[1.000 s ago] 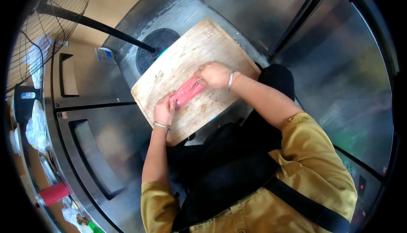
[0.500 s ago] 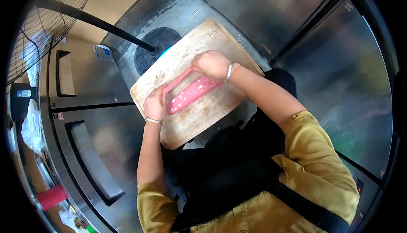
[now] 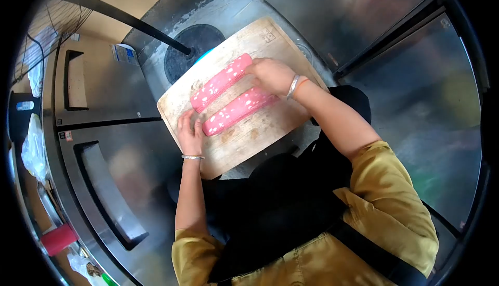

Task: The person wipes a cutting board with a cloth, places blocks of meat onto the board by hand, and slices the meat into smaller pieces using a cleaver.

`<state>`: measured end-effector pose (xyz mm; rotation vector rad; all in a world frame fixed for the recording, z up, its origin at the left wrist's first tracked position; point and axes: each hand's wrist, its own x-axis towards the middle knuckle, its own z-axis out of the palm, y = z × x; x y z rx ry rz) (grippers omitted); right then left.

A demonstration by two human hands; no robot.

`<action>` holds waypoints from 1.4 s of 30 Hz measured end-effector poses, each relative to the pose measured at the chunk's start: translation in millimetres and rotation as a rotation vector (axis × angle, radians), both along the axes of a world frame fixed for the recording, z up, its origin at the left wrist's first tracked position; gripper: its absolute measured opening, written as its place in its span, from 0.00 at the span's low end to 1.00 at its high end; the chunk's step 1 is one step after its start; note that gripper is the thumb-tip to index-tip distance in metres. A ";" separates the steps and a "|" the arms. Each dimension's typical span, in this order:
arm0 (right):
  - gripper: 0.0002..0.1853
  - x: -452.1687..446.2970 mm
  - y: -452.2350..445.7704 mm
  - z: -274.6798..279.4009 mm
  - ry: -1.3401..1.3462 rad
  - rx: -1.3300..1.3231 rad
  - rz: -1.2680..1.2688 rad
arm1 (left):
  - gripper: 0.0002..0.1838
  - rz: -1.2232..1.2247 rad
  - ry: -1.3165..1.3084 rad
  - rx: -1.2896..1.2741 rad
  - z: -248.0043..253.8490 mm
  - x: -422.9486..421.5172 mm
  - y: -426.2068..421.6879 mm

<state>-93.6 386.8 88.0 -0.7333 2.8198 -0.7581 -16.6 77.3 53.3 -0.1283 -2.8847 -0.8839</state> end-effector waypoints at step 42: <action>0.23 11.5 63.4 1.1 -0.105 0.131 -0.031 | 0.34 -0.403 -0.020 -0.243 20.7 1.5 97.9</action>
